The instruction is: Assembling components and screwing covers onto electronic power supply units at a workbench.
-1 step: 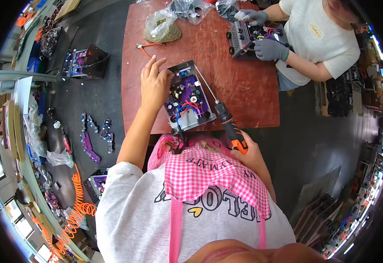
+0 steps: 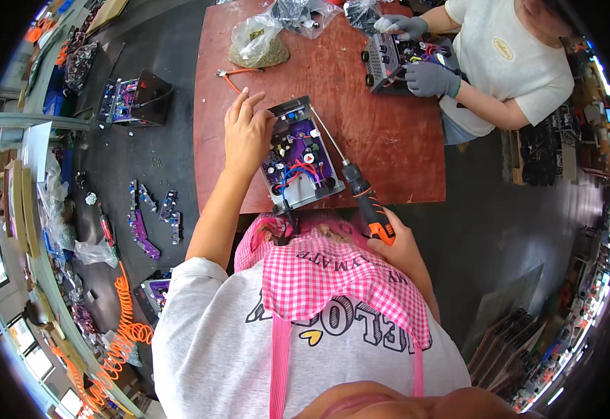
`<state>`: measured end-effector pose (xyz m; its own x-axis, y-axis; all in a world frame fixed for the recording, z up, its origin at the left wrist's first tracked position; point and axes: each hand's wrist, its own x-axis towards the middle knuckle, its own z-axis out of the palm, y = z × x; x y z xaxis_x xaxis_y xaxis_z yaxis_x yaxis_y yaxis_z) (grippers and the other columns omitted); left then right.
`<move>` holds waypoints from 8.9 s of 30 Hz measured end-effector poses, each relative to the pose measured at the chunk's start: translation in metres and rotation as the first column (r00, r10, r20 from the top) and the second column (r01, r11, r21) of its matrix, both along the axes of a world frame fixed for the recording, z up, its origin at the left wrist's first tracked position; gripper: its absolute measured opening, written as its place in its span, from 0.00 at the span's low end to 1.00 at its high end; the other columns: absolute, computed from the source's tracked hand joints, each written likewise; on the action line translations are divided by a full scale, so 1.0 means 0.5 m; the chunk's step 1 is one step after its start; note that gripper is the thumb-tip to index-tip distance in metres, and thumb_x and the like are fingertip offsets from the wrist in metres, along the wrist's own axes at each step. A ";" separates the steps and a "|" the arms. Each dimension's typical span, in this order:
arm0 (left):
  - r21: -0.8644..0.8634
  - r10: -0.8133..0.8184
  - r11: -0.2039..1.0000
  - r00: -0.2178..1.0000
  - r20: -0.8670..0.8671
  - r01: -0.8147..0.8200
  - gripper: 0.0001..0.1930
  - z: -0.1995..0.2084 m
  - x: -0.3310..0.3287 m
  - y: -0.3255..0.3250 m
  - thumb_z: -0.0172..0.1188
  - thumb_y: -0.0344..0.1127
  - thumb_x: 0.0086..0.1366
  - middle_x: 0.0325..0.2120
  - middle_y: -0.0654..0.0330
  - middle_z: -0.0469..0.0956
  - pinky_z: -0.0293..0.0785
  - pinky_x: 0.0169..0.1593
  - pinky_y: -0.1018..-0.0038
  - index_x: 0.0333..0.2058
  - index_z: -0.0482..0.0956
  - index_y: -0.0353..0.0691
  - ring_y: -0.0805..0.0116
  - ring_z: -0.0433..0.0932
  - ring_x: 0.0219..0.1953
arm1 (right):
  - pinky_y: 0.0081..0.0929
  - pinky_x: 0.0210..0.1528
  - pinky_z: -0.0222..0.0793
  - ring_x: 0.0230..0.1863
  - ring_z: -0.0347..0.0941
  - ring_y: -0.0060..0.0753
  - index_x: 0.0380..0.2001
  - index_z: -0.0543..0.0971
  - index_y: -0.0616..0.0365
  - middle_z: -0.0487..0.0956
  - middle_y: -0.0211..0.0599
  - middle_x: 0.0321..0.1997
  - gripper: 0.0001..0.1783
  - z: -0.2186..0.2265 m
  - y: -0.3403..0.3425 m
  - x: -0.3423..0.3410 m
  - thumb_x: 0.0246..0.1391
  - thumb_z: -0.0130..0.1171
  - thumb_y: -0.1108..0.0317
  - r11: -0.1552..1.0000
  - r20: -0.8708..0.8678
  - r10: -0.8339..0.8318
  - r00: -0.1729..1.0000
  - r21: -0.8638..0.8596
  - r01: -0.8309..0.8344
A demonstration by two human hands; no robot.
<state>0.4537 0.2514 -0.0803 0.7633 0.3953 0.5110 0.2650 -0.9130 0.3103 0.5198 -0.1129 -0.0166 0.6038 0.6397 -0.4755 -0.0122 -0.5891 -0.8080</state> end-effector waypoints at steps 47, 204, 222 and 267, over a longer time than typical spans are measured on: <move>-0.085 -0.027 0.996 0.999 0.017 0.028 0.05 0.013 0.001 0.009 0.66 0.28 0.55 0.50 0.56 0.77 0.65 0.62 0.58 0.31 0.80 0.40 0.50 0.68 0.62 | 0.23 0.30 0.70 0.23 0.73 0.21 0.63 0.67 0.61 0.76 0.35 0.29 0.45 -0.001 0.021 0.018 0.46 0.74 0.53 0.999 -0.051 0.033 0.998 0.034 -0.031; -0.306 0.408 -0.753 0.778 0.477 0.583 0.08 0.077 -0.134 -0.220 0.55 0.41 0.71 0.34 0.68 0.77 0.73 0.46 0.72 0.41 0.80 0.47 0.72 0.74 0.38 | 0.28 0.62 0.63 0.58 0.71 0.30 0.65 0.64 0.66 0.75 0.44 0.58 0.45 0.018 -0.171 -0.130 0.50 0.71 0.55 0.978 -0.326 0.173 0.930 0.172 -0.122; -0.905 0.406 0.038 0.821 0.401 0.423 0.18 0.018 -0.169 -0.195 0.49 0.41 0.75 0.37 0.67 0.73 0.67 0.41 0.78 0.57 0.71 0.39 0.77 0.70 0.36 | 0.27 0.60 0.64 0.56 0.71 0.29 0.63 0.65 0.67 0.75 0.42 0.55 0.43 0.013 -0.171 -0.138 0.51 0.71 0.54 0.979 -0.331 0.127 0.935 0.192 -0.066; -0.673 0.015 0.739 0.999 -0.034 -0.034 0.25 -0.116 -0.078 0.049 0.53 0.53 0.69 0.28 0.44 0.80 0.72 0.39 0.60 0.35 0.81 0.31 0.48 0.79 0.32 | 0.20 0.30 0.73 0.26 0.73 0.19 0.61 0.65 0.64 0.75 0.32 0.31 0.35 -0.112 -0.010 -0.169 0.57 0.65 0.59 0.957 -0.550 0.082 0.831 0.276 0.089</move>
